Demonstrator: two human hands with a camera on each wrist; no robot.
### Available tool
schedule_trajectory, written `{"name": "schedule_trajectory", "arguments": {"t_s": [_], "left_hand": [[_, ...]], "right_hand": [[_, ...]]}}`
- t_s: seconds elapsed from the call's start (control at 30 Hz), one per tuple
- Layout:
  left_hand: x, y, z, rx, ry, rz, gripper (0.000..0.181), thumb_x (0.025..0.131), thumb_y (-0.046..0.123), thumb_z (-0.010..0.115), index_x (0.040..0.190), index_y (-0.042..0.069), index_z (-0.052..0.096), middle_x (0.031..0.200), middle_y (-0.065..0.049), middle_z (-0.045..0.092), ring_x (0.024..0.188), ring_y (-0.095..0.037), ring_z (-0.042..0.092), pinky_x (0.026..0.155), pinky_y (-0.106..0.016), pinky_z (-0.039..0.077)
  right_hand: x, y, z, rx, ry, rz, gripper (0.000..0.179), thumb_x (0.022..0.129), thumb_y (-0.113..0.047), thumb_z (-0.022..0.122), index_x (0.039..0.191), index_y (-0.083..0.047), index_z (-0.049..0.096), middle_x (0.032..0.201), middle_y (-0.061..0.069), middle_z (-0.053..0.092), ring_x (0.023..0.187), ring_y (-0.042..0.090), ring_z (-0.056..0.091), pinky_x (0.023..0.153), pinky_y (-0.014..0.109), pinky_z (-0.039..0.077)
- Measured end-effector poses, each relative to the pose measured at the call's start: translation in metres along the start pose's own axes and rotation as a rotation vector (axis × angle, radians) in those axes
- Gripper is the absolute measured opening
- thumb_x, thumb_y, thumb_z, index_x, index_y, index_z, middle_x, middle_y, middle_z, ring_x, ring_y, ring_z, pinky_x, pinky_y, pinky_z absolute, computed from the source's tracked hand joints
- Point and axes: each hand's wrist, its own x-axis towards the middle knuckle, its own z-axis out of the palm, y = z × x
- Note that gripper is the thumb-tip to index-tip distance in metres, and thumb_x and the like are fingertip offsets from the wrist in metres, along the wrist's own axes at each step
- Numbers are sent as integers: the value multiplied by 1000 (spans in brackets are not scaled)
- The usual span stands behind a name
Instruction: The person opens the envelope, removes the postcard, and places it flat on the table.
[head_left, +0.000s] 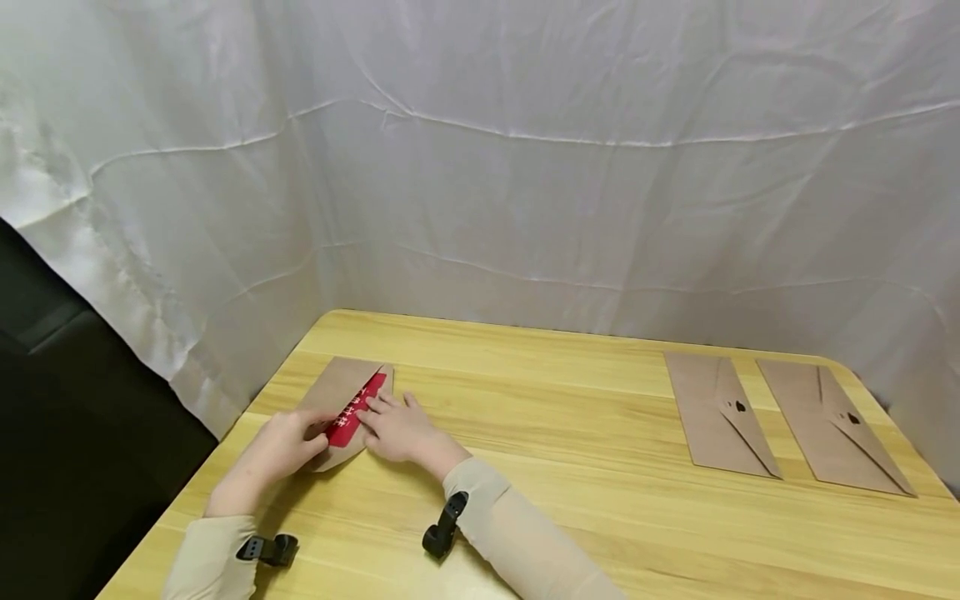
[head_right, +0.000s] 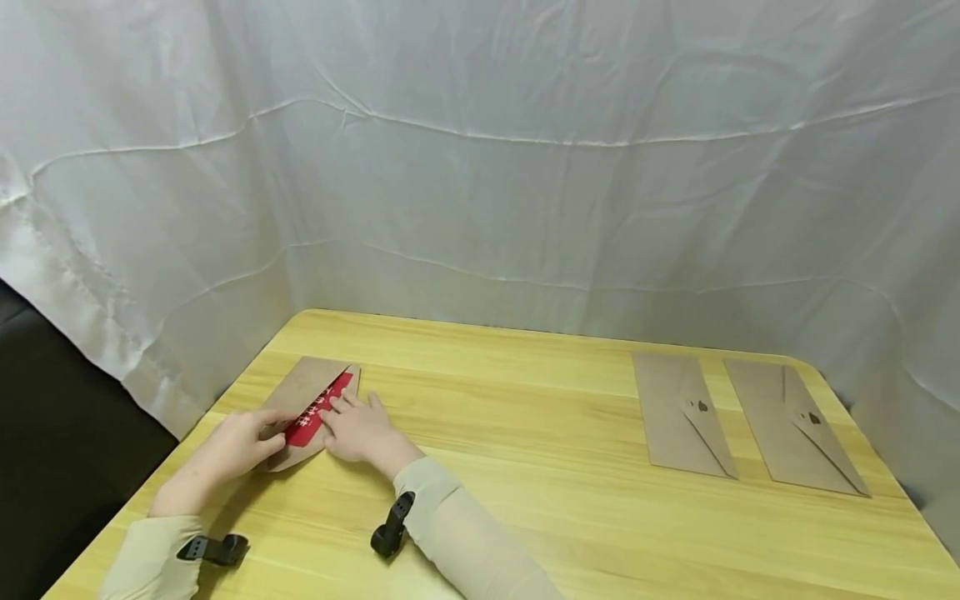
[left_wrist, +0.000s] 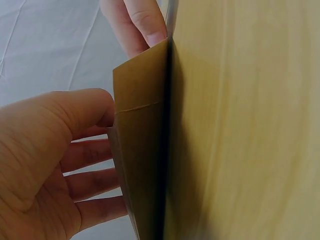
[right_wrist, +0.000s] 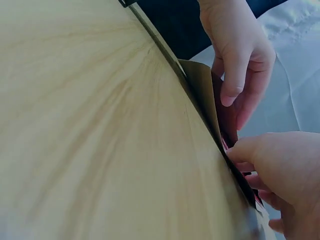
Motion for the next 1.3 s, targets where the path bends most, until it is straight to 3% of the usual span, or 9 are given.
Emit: {"name": "schedule_trajectory", "arguments": {"t_s": [0.4, 0.57, 0.73, 0.93, 1.13, 1.3], "left_hand": [[-1, 3, 1, 14, 0, -2, 29, 83, 9, 69, 112, 4, 71, 104, -16, 73, 92, -29, 69, 82, -51, 55], [-2, 3, 2, 13, -1, -10, 30, 83, 10, 70, 112, 4, 71, 103, -15, 73, 90, -28, 69, 80, -50, 55], [-1, 3, 3, 9, -1, -21, 31, 82, 10, 69, 113, 4, 71, 104, -16, 73, 91, -29, 69, 81, -51, 55], [0, 4, 2, 14, -4, -16, 33, 82, 10, 68, 115, 3, 70, 105, -17, 73, 93, -31, 69, 83, -52, 54], [-2, 7, 0, 24, -1, -7, 32, 84, 10, 67, 115, 4, 70, 104, -16, 73, 89, -27, 68, 80, -50, 55], [-3, 11, 1, 29, -4, 2, 30, 84, 9, 66, 113, 3, 70, 103, -14, 73, 88, -26, 68, 81, -49, 55]], "right_hand": [[-4, 10, -8, -39, 48, -82, 40, 101, -37, 45, 138, -26, 56, 149, -2, 48, 143, 18, 39, 119, 40, 32], [-5, 14, -14, -75, 110, -147, 32, 98, -31, 54, 125, -22, 67, 137, 0, 61, 133, 17, 52, 114, 31, 38], [-7, 17, -17, -72, 134, -155, 25, 91, -26, 64, 115, -21, 71, 126, -2, 67, 123, 14, 58, 110, 28, 41], [-7, 19, -15, -52, 148, -142, 32, 91, -26, 65, 122, -20, 67, 129, 0, 64, 122, 16, 58, 109, 29, 43], [-4, 24, -10, -13, 212, -142, 33, 95, -29, 59, 126, -19, 65, 132, 0, 61, 124, 16, 57, 107, 28, 44], [-2, 34, -12, 129, 233, -131, 35, 94, -22, 56, 128, -16, 64, 135, 2, 60, 124, 15, 57, 107, 27, 44]]}}
